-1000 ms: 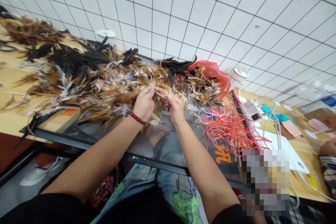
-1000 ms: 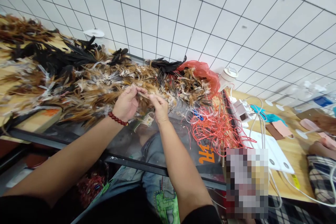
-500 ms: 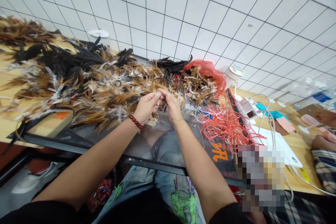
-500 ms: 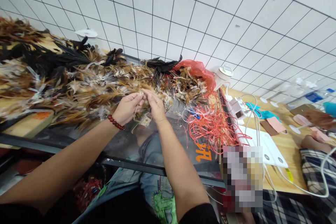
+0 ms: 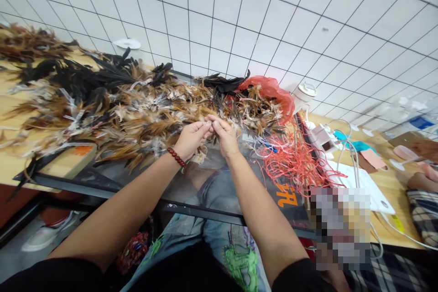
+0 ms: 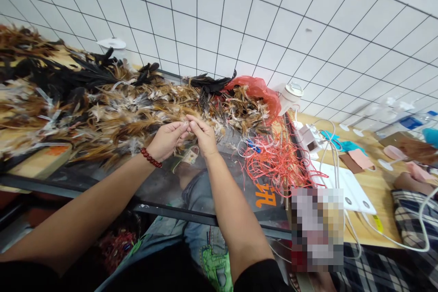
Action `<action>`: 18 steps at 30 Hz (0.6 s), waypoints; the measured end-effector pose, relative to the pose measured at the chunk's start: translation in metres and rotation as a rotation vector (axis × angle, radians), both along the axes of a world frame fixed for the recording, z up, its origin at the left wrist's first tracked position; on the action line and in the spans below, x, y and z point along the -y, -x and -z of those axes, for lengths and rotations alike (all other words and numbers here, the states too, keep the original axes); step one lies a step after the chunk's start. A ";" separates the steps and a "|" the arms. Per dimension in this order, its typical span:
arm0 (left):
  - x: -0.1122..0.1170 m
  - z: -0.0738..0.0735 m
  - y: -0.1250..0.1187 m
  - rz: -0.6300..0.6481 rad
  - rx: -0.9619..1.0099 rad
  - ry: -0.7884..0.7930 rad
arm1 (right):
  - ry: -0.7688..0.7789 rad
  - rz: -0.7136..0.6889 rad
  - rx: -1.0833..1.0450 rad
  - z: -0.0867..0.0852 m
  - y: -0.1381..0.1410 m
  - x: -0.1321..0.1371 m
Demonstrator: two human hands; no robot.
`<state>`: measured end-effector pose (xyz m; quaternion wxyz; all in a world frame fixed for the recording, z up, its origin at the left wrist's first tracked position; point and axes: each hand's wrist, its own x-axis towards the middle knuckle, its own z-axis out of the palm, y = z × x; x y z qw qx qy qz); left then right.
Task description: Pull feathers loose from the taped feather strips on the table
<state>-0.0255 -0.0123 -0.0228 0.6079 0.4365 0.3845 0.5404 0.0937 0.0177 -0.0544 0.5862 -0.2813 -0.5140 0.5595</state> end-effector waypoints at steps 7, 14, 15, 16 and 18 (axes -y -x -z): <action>0.003 0.000 0.002 0.112 0.020 0.027 | -0.003 -0.072 0.013 -0.009 -0.013 0.001; 0.004 0.000 0.000 0.172 -0.014 0.035 | 0.070 -0.099 -0.106 -0.012 -0.009 0.002; 0.005 -0.001 0.000 0.173 -0.022 0.031 | 0.093 -0.078 -0.115 -0.011 -0.007 0.002; 0.005 -0.001 0.000 0.177 -0.029 0.026 | 0.117 -0.050 -0.126 -0.011 -0.006 0.001; 0.005 -0.001 0.000 0.207 -0.029 0.028 | 0.152 0.026 -0.160 -0.011 -0.005 -0.002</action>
